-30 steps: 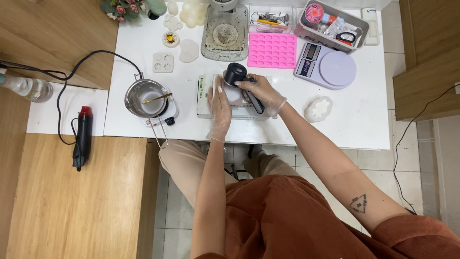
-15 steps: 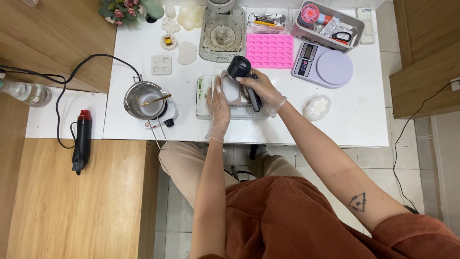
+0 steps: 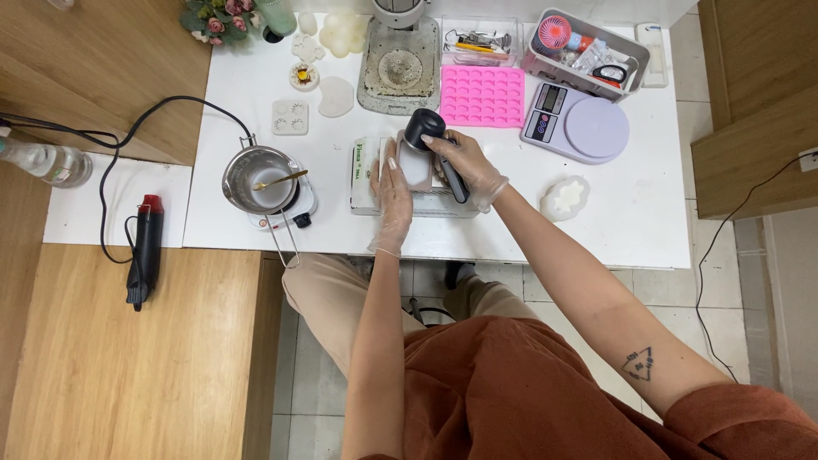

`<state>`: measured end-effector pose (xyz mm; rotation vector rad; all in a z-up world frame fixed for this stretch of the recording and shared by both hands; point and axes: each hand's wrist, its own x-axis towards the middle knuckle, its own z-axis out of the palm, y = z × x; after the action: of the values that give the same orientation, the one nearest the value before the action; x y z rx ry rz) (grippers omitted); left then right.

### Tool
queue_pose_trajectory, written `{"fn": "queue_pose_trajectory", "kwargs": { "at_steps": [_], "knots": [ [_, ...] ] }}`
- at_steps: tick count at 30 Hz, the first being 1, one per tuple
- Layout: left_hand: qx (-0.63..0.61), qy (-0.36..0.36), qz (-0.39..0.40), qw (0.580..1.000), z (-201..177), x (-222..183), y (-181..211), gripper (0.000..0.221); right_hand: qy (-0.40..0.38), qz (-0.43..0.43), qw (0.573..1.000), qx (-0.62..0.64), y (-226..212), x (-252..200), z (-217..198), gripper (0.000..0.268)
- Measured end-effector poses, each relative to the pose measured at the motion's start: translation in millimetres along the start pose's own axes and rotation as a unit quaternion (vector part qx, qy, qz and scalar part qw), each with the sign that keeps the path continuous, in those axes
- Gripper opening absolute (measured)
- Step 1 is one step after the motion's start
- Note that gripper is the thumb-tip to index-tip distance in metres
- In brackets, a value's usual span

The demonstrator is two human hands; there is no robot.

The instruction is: Use a hair dryer to heat a silicone candle mold on a workbench.

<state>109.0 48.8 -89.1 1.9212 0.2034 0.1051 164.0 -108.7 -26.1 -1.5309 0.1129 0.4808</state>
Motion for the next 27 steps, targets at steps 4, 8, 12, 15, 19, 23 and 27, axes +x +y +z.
{"fn": "queue_pose_trajectory", "kwargs": {
  "at_steps": [4,8,12,15,19,23,27],
  "knots": [
    [-0.004,0.005,-0.011,1.0,1,0,-3,0.066,-0.003,0.043,0.998,0.039,-11,-6,-1,0.039],
    [0.004,0.002,-0.01,1.0,0,0,0,0.068,-0.005,0.069,0.996,0.062,-8,1,-7,0.044],
    [0.005,0.004,-0.008,1.0,-2,-2,1,0.069,0.007,0.066,0.996,0.062,-12,-4,-4,0.045],
    [0.011,0.001,-0.015,1.0,-6,-4,10,0.07,0.005,0.059,0.996,0.071,-10,-2,-4,0.047],
    [0.011,-0.01,-0.029,0.999,-5,-4,11,0.069,0.007,0.07,0.996,0.06,-11,-4,-6,0.049],
    [0.01,-0.013,-0.032,0.999,-6,-5,10,0.069,0.008,0.07,0.995,0.068,-13,-6,-3,0.048],
    [0.011,-0.013,-0.014,1.0,-7,-6,10,0.068,-0.009,0.059,0.996,0.069,-14,-7,-5,0.046]
  ]
}}
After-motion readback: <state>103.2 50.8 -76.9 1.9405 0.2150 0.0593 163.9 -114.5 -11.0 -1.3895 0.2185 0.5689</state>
